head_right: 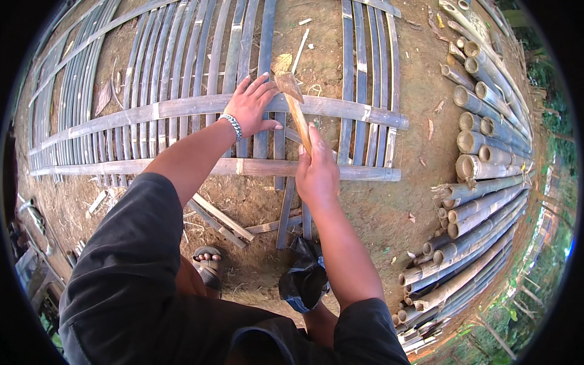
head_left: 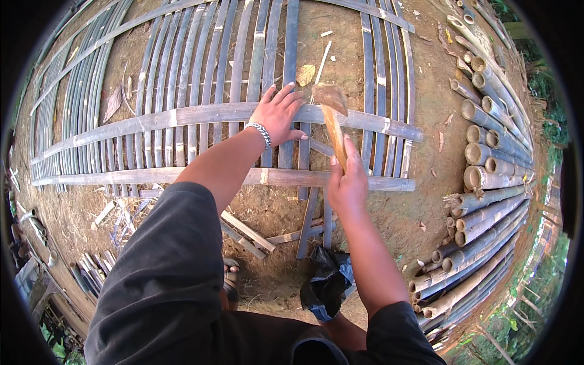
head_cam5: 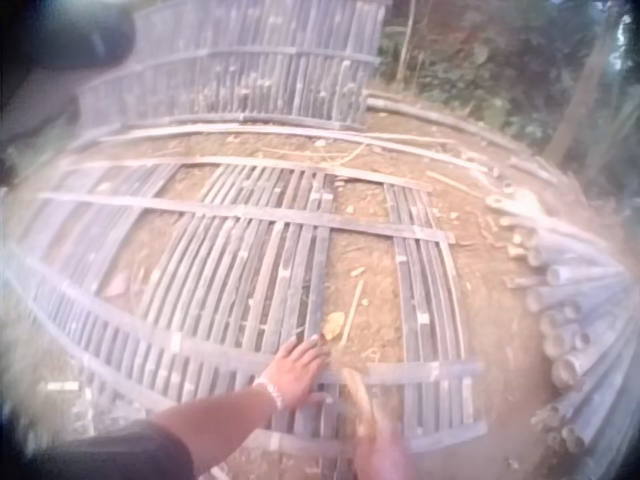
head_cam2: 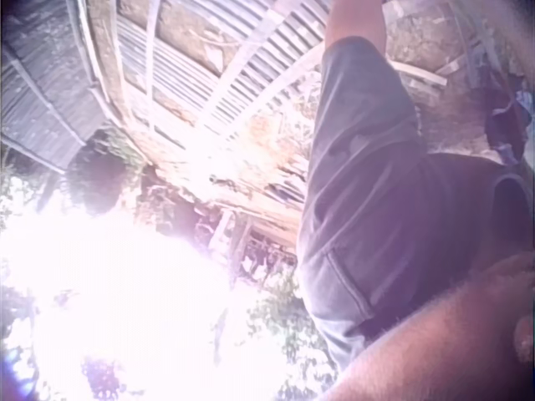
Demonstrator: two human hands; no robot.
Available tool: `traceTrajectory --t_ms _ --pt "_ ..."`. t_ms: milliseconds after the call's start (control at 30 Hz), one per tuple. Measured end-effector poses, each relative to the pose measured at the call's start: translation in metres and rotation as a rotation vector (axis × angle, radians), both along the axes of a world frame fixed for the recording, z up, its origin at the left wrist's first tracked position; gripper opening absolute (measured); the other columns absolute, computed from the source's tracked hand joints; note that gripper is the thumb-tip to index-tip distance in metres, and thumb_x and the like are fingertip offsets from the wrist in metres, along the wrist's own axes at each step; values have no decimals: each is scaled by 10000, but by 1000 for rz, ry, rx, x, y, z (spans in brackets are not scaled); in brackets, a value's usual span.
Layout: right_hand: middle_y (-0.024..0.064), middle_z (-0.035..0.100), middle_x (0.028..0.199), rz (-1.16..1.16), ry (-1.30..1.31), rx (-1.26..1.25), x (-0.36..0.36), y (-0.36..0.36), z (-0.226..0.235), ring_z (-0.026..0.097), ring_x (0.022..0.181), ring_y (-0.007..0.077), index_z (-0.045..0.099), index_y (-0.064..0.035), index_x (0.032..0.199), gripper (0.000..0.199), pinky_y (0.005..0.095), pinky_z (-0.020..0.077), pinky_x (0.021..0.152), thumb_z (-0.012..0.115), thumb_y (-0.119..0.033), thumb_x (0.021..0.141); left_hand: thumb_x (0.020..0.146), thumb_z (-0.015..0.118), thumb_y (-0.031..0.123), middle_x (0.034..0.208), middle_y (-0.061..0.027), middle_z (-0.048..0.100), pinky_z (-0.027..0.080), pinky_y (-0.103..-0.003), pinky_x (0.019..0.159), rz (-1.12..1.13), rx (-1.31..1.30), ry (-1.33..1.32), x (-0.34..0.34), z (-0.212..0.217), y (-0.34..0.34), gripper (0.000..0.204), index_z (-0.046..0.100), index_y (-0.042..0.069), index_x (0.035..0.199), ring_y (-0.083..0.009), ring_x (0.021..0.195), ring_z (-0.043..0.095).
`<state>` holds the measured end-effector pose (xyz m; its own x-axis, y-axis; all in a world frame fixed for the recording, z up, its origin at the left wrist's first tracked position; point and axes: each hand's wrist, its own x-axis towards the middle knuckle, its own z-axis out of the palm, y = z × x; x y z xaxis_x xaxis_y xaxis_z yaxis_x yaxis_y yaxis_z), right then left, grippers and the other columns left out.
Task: The person assembles a bamboo lattice structure on the ground by positioning horizontal bamboo strips across a vertical frame and hammering small wooden pegs or nails into the joints.
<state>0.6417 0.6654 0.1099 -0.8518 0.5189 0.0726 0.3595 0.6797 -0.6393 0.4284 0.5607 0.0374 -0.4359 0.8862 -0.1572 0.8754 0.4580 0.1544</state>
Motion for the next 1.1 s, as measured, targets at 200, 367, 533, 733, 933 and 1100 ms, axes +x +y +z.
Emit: traceTrajectory --t_ms 200,367,533,733,933,1100 --pt "237 602 1401 -10 38 23 17 -2 -19 607 1244 448 469 -41 1479 500 485 509 1024 610 -82 1002 857 660 718 1651 -50 365 134 -503 1310 11 -2 -13 1 0 0 994 376 106 1586 -243 1595 186" --pt "282 569 1420 -208 -28 -110 18 -15 -54 564 1303 452 440 -9 1486 677 484 463 1088 758 -184 915 856 666 714 1658 -56 355 143 -506 1308 3 21 8 2 -1 2 1004 377 82 1581 -246 1593 194" --pt "301 573 1409 -358 -202 -162 -6 -28 -47 566 1301 453 387 -31 1507 912 488 462 1081 892 -265 785 867 638 730 1661 -67 349 147 -507 1305 -2 30 32 2 -7 -1 1014 365 69 1585 -246 1590 202" --pt "263 610 1357 -444 -227 -200 -10 -24 -44 613 1230 412 381 -70 1520 928 467 491 1034 903 -222 768 867 601 770 1663 -76 347 144 -521 1302 3 44 53 1 -8 -2 1048 339 66 1597 -247 1588 206" --pt "241 673 1174 -488 -196 -265 -6 -16 -56 673 1042 358 360 -58 1513 959 456 529 930 924 -187 748 723 651 874 1658 -92 347 108 -554 1301 30 7 50 14 3 -3 1266 272 66 1621 -255 1590 199" --pt "231 684 1134 -473 -188 -286 -6 -17 -54 681 1017 352 354 -73 1513 961 462 536 908 924 -193 749 666 659 912 1661 -85 338 88 -569 1298 36 -96 41 25 14 -5 1346 250 65 1629 -248 1595 179"
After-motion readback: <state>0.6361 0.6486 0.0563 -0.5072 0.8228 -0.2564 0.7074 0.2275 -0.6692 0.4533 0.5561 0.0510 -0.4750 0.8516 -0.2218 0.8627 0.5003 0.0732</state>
